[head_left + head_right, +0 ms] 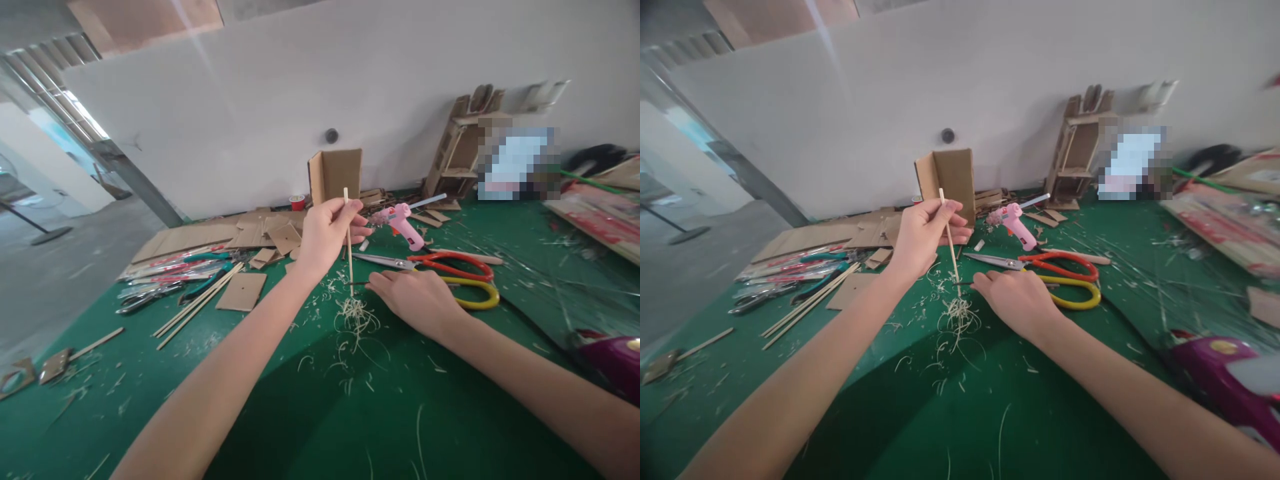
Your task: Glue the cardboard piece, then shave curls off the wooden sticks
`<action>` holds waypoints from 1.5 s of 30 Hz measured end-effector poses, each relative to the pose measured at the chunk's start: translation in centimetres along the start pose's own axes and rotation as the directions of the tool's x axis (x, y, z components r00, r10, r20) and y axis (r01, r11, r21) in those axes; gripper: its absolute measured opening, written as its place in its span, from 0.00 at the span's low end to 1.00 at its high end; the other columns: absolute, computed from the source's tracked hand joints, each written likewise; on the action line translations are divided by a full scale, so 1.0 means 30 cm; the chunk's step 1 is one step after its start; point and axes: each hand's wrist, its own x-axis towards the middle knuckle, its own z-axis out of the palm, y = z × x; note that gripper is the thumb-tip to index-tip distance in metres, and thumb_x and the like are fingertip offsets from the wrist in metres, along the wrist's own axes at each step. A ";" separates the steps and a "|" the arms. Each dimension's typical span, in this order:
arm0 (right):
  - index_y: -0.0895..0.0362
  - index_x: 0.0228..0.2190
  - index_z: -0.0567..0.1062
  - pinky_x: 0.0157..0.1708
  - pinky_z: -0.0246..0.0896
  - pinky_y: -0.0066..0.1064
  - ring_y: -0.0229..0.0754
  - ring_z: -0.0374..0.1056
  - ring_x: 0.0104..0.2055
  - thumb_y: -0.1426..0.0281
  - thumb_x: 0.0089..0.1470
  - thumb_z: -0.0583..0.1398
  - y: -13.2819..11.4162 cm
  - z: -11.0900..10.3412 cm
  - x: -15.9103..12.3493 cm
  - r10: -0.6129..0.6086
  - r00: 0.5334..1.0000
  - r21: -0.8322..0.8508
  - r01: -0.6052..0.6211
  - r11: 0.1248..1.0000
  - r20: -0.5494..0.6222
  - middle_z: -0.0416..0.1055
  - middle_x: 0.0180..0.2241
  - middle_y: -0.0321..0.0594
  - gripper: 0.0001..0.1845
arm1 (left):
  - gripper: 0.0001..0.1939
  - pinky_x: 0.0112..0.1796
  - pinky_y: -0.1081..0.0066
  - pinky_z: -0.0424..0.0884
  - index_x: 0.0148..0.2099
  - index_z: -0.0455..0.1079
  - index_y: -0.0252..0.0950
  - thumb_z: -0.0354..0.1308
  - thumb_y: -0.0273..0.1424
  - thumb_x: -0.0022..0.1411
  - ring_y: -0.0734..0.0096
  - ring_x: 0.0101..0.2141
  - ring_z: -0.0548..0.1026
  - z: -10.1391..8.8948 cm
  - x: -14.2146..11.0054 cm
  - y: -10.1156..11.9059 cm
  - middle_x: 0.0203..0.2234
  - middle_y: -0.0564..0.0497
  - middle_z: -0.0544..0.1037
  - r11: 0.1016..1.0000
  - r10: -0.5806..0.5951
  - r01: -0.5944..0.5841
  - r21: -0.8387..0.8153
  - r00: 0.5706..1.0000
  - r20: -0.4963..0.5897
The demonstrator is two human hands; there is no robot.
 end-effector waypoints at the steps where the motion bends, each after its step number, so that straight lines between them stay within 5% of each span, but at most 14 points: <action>1: 0.55 0.29 0.66 0.19 0.31 0.29 0.36 0.64 0.19 0.62 0.61 0.43 0.000 0.001 0.001 -0.006 1.000 -0.005 0.006 1.000 0.009 0.71 0.23 0.36 0.17 | 0.14 0.27 0.75 0.74 0.37 0.67 0.33 0.52 0.40 0.59 0.71 0.26 0.77 -0.002 0.002 -0.003 0.26 0.49 0.73 1.000 -0.002 0.002 -0.007 1.000 -0.003; 7: 0.55 0.29 0.66 0.19 0.32 0.29 0.36 0.63 0.18 0.62 0.61 0.44 0.000 -0.004 -0.006 -0.092 0.992 -0.014 0.093 0.996 0.085 0.70 0.21 0.34 0.15 | 0.14 0.27 0.74 0.75 0.38 0.67 0.32 0.53 0.40 0.58 0.70 0.26 0.77 -0.008 0.006 -0.002 0.26 0.48 0.73 0.999 -0.017 0.017 -0.041 1.000 0.012; 14: 0.55 0.29 0.65 0.19 0.31 0.29 0.38 0.66 0.21 0.62 0.61 0.43 -0.007 -0.007 -0.010 -0.003 1.000 -0.042 0.004 0.999 0.016 0.71 0.23 0.35 0.17 | 0.14 0.28 0.74 0.75 0.38 0.66 0.33 0.51 0.40 0.59 0.69 0.27 0.77 -0.005 0.004 0.001 0.26 0.48 0.73 1.000 -0.018 0.018 -0.023 1.000 0.019; 20: 0.54 0.29 0.65 0.19 0.29 0.30 0.37 0.64 0.18 0.62 0.60 0.45 0.001 -0.009 -0.010 -0.099 0.993 -0.031 0.102 0.994 0.069 0.70 0.21 0.33 0.15 | 0.16 0.29 0.74 0.74 0.42 0.65 0.32 0.48 0.40 0.62 0.70 0.28 0.77 -0.012 0.005 0.004 0.29 0.47 0.74 0.999 -0.035 0.034 0.024 0.999 0.040; 26: 0.55 0.29 0.65 0.19 0.29 0.30 0.38 0.66 0.22 0.63 0.61 0.45 -0.009 -0.005 -0.012 -0.019 1.000 -0.028 0.019 0.999 -0.004 0.71 0.24 0.35 0.14 | 0.16 0.30 0.74 0.74 0.42 0.65 0.31 0.48 0.40 0.62 0.70 0.29 0.77 -0.012 0.005 -0.001 0.30 0.46 0.74 0.999 -0.022 0.021 0.032 0.998 0.055; 32: 0.54 0.28 0.65 0.19 0.30 0.29 0.35 0.62 0.18 0.61 0.60 0.46 0.010 -0.004 -0.007 -0.138 0.989 0.034 0.136 0.990 0.056 0.70 0.20 0.32 0.15 | 0.15 0.30 0.73 0.75 0.42 0.64 0.32 0.48 0.39 0.62 0.69 0.30 0.77 -0.015 0.006 0.000 0.30 0.46 0.74 1.000 -0.020 0.019 0.010 0.997 0.077; 39: 0.55 0.30 0.67 0.19 0.32 0.30 0.36 0.64 0.20 0.61 0.61 0.43 0.006 0.009 -0.006 -0.008 1.000 -0.009 0.008 1.000 0.001 0.71 0.24 0.36 0.18 | 0.15 0.31 0.72 0.75 0.42 0.63 0.32 0.47 0.39 0.63 0.69 0.30 0.77 -0.016 0.007 -0.002 0.29 0.46 0.73 1.000 -0.010 0.011 -0.005 0.996 0.090; 45: 0.54 0.28 0.66 0.18 0.31 0.30 0.36 0.62 0.17 0.62 0.60 0.46 0.009 0.001 0.003 -0.122 0.991 0.037 0.120 0.992 0.054 0.69 0.20 0.33 0.15 | 0.15 0.31 0.72 0.75 0.42 0.63 0.31 0.46 0.38 0.63 0.69 0.29 0.77 -0.018 0.010 -0.007 0.29 0.47 0.73 1.000 -0.013 0.015 -0.024 0.996 0.090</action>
